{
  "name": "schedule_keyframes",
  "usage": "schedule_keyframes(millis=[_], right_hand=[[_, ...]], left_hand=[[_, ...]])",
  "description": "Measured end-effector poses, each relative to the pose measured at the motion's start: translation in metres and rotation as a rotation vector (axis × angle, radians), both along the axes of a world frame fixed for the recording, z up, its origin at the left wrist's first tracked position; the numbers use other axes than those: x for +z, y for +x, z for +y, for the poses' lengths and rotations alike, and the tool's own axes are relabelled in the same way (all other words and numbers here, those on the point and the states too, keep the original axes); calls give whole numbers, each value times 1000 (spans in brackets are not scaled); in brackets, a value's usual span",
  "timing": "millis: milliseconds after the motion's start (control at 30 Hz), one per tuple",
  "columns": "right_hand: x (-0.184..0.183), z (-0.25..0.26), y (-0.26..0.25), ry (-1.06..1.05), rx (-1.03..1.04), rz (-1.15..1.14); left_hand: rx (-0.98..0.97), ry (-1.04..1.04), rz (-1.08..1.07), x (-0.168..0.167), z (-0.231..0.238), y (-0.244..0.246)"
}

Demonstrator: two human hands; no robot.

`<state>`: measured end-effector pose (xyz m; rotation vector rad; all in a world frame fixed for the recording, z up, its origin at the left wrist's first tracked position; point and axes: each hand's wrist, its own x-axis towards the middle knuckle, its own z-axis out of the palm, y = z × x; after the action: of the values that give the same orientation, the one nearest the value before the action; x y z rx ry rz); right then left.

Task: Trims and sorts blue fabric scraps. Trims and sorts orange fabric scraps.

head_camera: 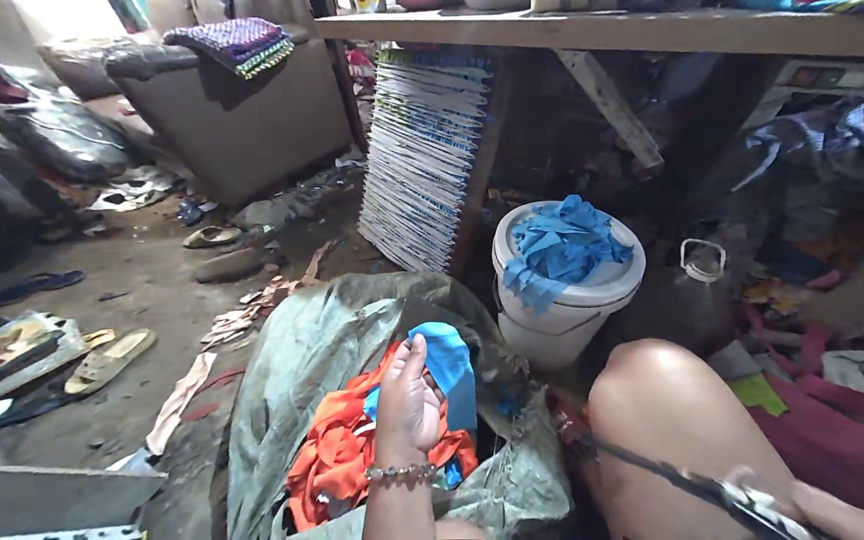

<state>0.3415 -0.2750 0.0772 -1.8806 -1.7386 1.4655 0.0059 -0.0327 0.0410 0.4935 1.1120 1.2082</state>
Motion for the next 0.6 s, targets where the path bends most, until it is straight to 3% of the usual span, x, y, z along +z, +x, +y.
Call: schedule_keyframes(millis=[167, 300, 400, 600], right_hand=[[-32, 58, -47, 184, -43, 95], [-56, 92, -73, 111, -76, 191], [-54, 105, -83, 40, -30, 198], [-62, 112, -87, 82, -10, 190]], left_hand=[[-50, 41, -50, 5, -4, -3], [-63, 71, -102, 6, -5, -6], [-61, 98, -83, 4, -5, -9], [-48, 134, -31, 1, -3, -13]])
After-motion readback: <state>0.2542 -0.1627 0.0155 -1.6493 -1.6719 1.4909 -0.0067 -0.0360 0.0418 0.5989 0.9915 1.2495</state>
